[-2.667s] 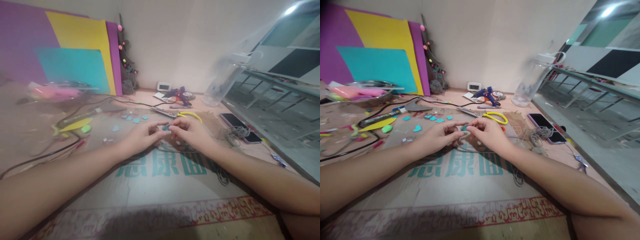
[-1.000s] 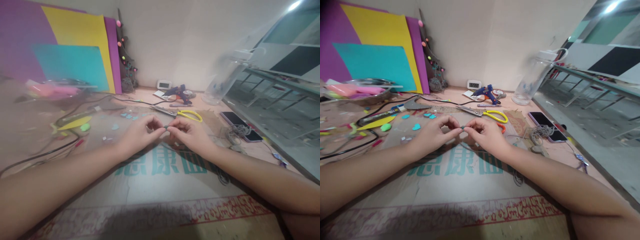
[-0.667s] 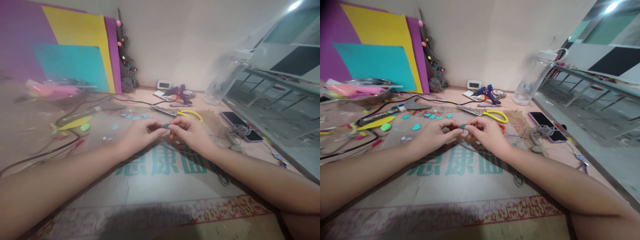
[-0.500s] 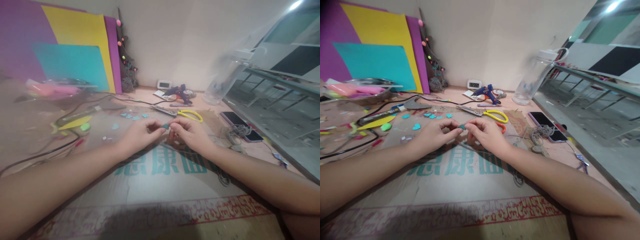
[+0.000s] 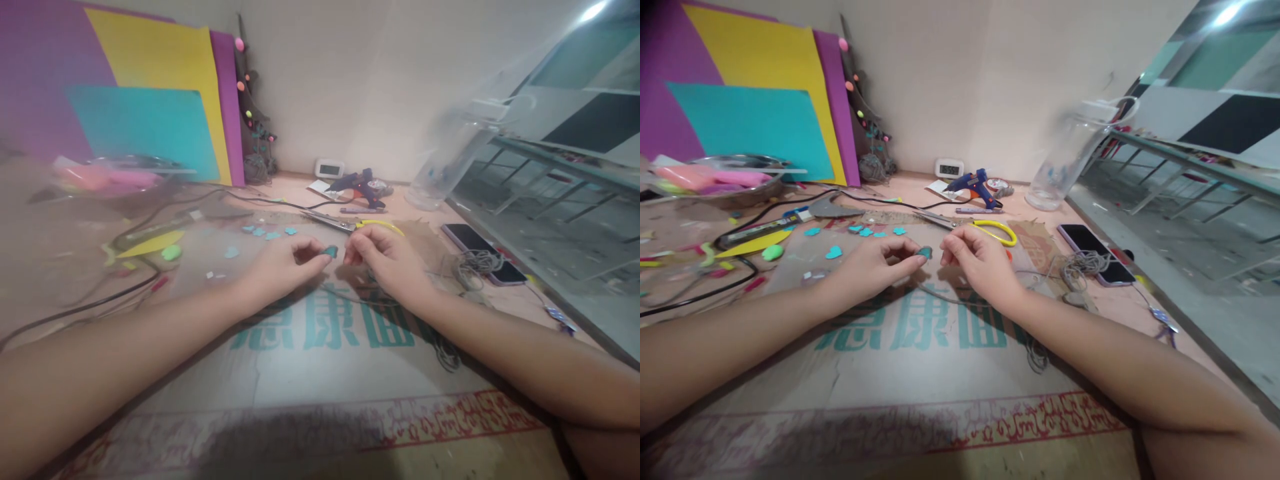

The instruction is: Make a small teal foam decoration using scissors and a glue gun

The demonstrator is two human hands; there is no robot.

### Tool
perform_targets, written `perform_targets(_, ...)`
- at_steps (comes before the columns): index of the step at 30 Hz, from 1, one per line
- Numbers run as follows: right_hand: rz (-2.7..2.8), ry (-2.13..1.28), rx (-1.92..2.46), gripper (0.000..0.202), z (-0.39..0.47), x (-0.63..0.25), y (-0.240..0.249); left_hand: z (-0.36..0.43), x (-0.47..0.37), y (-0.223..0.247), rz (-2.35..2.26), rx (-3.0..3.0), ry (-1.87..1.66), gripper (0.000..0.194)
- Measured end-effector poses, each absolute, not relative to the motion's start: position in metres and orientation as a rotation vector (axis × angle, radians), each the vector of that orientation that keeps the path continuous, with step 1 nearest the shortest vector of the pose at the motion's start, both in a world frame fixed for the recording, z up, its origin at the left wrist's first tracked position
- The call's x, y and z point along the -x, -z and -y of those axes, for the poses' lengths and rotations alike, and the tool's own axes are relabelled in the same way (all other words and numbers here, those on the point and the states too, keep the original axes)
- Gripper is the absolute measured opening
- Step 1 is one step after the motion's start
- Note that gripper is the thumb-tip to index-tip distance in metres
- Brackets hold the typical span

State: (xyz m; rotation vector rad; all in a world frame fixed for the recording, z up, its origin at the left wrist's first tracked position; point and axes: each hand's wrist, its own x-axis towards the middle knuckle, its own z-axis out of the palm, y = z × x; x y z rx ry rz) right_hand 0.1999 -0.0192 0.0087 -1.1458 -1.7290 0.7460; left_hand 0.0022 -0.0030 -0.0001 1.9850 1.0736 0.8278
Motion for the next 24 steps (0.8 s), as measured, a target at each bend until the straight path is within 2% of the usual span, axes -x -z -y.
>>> perform_targets(5,1.749,-0.729,1.144,0.012,0.0211,-0.1989,-0.0081,0.0021,-0.0011,0.0015,-1.061,-1.977,-0.834,0.023)
perform_targets(12,1.797,-0.676,1.183,0.009,0.0215,-0.1966,-0.0072,0.0028,-0.0016,0.0000,-1.074,-1.959,-0.816,0.024)
perform_targets(24,1.792,-0.785,1.124,0.007,0.0204,-0.1966,-0.0027,0.0012,-0.0017,0.0034,-1.027,-1.944,-0.805,0.025)
